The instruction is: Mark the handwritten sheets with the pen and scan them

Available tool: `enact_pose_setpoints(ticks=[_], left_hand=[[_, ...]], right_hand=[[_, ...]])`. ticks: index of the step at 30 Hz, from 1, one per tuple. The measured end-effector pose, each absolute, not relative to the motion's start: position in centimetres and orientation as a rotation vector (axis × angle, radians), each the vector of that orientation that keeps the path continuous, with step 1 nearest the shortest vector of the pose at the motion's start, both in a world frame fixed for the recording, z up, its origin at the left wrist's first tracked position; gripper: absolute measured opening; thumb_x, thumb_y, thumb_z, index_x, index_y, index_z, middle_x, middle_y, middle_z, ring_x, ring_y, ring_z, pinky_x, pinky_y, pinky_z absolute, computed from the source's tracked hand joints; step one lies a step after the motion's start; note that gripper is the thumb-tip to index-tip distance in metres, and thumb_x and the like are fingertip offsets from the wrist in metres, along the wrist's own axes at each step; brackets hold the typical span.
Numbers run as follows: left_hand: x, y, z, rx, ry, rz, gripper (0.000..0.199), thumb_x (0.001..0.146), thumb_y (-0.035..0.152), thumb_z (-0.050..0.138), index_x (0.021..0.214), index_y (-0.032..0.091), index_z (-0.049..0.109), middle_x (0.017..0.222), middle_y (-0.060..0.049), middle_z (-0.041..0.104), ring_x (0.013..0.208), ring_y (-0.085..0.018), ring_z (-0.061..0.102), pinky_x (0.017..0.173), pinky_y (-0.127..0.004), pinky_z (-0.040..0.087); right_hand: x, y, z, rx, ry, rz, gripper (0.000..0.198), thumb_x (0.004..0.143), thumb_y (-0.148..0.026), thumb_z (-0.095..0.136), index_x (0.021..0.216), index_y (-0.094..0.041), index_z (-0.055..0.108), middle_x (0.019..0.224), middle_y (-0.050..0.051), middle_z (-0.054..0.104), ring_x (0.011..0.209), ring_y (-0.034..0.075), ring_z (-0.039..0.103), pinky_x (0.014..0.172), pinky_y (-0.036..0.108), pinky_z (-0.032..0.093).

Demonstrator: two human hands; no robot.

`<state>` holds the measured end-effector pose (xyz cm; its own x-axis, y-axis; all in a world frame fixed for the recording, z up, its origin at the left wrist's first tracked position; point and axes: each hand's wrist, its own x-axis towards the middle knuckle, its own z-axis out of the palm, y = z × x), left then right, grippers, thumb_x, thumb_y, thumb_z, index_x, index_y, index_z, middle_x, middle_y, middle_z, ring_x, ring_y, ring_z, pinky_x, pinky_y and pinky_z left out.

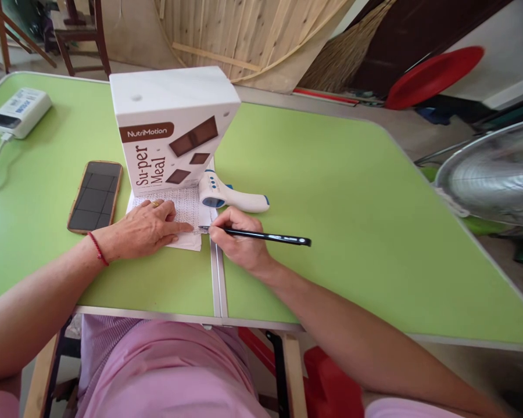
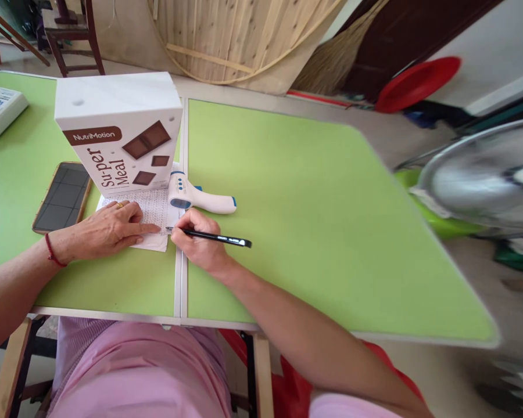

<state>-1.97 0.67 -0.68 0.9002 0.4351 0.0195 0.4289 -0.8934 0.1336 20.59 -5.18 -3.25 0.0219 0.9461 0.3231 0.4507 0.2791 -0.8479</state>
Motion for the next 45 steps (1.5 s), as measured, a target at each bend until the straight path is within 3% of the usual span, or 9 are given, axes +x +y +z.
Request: enact_pose_setpoints(ticks=[45], left_hand=[[-1.94, 0.75, -0.51, 2.931, 0.674, 0.050, 0.038, 0.102, 0.028, 0.048, 0.138, 0.031, 0.060, 0.098, -0.008, 0.054, 0.076, -0.018, 0.049, 0.076, -0.034, 0.043]], right_hand=[[20.62, -5.10, -3.13, -1.349, -1.604, 0.682, 0.009, 0.068, -0.024, 0.057, 0.061, -0.023, 0.051, 0.049, -0.005, 0.053, 0.043, 0.009, 0.042, 0.042, 0.023, 0.034]])
